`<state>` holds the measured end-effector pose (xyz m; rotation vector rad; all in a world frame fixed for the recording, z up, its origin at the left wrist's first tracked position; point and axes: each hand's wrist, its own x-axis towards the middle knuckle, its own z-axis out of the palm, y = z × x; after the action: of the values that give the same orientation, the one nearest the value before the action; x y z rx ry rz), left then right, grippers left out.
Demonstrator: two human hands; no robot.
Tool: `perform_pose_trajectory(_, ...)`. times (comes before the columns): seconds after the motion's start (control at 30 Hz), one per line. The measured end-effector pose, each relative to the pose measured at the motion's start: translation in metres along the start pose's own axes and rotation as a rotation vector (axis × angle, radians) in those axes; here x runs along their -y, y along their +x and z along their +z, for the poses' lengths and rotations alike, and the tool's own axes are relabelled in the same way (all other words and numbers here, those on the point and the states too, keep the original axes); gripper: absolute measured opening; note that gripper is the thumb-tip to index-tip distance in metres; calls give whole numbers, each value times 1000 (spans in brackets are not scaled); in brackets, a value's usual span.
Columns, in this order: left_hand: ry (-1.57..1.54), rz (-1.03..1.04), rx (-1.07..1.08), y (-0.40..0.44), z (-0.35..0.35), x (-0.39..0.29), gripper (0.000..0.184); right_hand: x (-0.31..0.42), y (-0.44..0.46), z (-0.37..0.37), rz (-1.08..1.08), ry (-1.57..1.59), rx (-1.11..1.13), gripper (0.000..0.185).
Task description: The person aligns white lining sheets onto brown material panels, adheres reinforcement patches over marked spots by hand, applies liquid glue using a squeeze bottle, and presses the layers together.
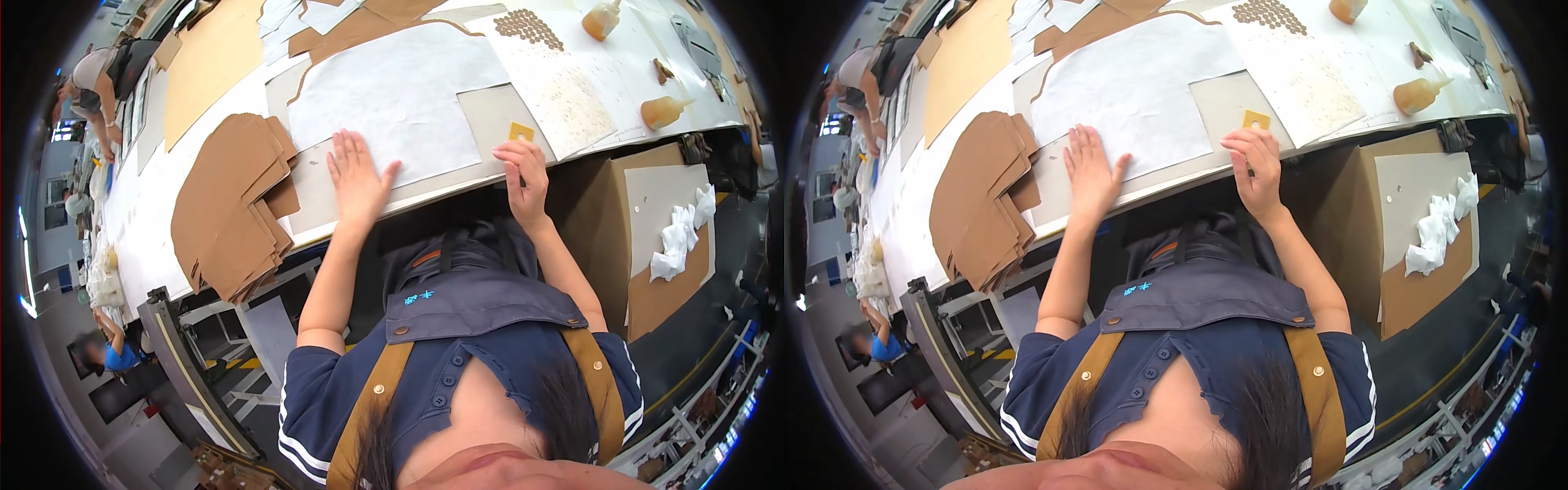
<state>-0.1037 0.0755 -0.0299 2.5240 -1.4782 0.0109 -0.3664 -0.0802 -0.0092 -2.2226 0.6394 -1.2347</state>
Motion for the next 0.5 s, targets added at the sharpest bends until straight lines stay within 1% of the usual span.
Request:
perform_pose_trajectory(0.07,-32,74,35,-18,-3,-21,99,2,12,8,37,44,15,16)
perform_pose_trajectory(0.13,-92,147,102,-37,-9,-49,100,5,25,19,210,161,35,23)
perform_pose_trajectory(0.2,-185,291,166,-53,-17,-74,95,-6,33,31,378,292,84,33)
perform_pose_trajectory(0.27,-405,530,252,-61,-22,-85,86,-25,39,46,537,432,153,43)
perform_pose_trajectory(0.3,-621,619,340,-60,-27,-85,73,-31,44,45,562,407,235,45)
perform_pose_trajectory(0.37,-912,472,399,-54,-35,-76,68,-29,63,41,613,346,382,48)
perform_pose_trajectory(0.4,-1054,405,436,-49,-37,-71,65,-30,70,43,571,258,452,50)
perform_pose_trajectory(0.43,-787,410,154,-44,-39,-69,63,-32,76,46,533,163,512,52)
perform_pose_trajectory(0.47,-512,382,-3,-36,-28,-58,72,-34,80,48,500,62,564,55)
perform_pose_trajectory(0.5,-323,291,-65,-32,-22,-53,76,-36,81,53,425,-26,556,54)
